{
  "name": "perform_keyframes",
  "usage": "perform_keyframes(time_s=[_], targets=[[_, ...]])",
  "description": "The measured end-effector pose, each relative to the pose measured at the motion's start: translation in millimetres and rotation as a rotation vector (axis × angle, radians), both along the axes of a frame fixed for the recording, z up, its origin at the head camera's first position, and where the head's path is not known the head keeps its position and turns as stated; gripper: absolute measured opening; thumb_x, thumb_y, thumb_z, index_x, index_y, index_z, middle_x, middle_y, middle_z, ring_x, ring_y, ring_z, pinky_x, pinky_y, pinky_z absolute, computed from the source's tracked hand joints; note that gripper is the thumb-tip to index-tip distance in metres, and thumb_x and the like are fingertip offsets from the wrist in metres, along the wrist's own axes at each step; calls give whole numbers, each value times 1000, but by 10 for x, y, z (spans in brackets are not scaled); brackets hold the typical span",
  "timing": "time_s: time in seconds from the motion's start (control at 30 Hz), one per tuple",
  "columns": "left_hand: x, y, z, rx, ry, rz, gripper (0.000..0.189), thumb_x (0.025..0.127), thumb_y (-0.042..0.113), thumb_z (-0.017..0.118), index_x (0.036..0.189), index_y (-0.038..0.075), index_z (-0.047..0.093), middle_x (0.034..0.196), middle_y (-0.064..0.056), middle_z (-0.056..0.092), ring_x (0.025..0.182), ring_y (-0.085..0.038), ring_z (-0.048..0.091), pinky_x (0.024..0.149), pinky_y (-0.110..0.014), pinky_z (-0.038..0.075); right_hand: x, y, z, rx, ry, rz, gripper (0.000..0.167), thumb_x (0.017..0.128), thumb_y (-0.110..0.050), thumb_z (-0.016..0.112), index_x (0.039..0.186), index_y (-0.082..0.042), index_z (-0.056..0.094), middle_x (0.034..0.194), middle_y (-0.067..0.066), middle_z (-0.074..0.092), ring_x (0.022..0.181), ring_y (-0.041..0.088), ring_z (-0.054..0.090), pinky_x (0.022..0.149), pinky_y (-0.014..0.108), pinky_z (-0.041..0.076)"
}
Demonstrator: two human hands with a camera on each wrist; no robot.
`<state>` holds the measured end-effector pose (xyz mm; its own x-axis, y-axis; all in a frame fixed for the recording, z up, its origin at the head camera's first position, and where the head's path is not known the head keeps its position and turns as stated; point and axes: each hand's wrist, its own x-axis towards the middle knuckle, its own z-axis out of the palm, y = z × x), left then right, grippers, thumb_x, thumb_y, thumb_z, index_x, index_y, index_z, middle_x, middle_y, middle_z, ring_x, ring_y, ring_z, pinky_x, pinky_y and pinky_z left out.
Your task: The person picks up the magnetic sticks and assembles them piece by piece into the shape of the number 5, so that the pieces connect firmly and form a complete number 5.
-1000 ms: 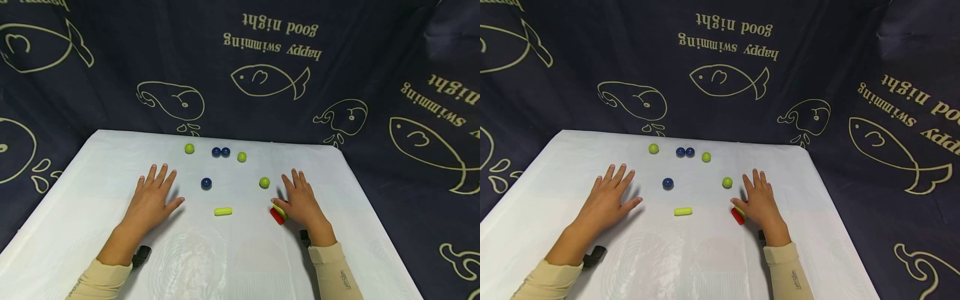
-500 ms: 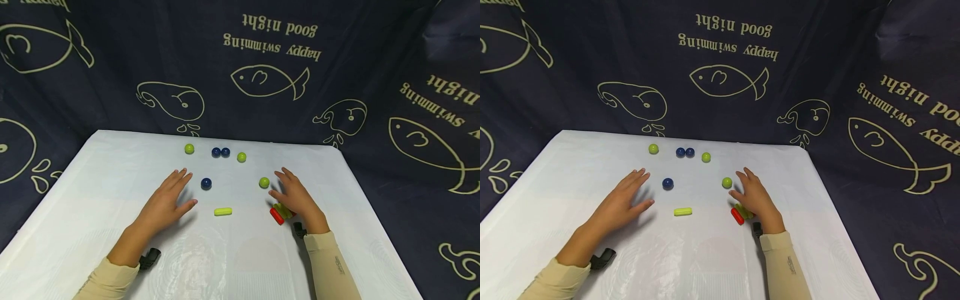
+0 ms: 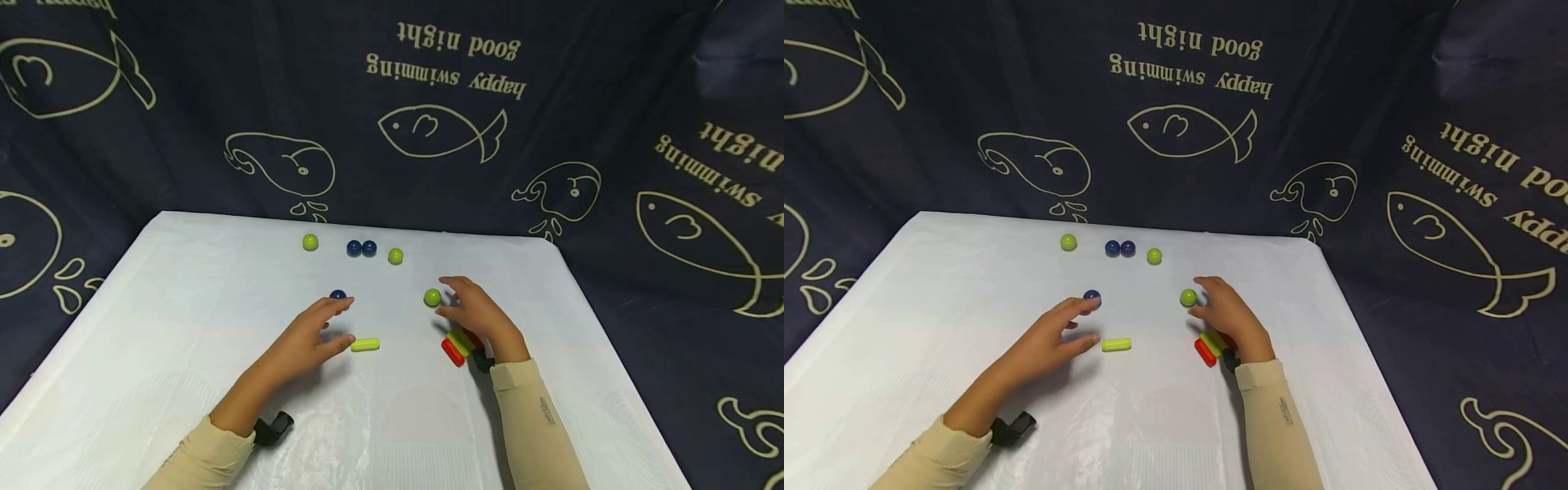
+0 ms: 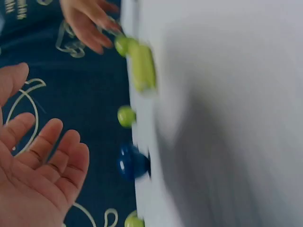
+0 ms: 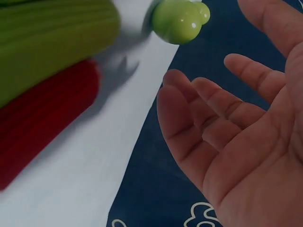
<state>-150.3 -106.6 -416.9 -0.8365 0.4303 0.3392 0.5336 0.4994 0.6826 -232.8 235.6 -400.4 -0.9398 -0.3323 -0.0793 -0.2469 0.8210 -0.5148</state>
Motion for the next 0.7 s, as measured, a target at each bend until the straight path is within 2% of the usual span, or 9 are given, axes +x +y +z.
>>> perform_keyframes(time_s=[0.13, 0.47, 0.7], targets=[[-2, 95, 18, 81, -109, -31, 59, 91, 18, 73, 144, 9, 50, 129, -7, 58, 120, -26, 55, 94, -45, 49, -71, -33, 6, 19, -7, 17, 62, 90, -21, 74, 145, -4, 48, 142, 20, 49, 112, 34, 58, 94, 49, 48], [-85, 252, -121, -39, -164, -9, 55, 91, 20, 73, 139, 3, 54, 129, -13, 58, 118, -31, 57, 97, -49, 46, -244, -47, -3, 34, -95, 31, 50, 90, -13, 72, 137, -3, 56, 134, 17, 58, 118, 34, 58, 98, 48, 46], [-127, 324, -199, -110, -257, 10, 52, 90, 19, 74, 136, 2, 57, 124, -12, 61, 111, -28, 57, 97, -47, 45, -288, -88, -7, 37, -150, 50, 48, 90, -14, 73, 135, -5, 59, 123, 13, 63, 112, 28, 57, 96, 46, 46]])
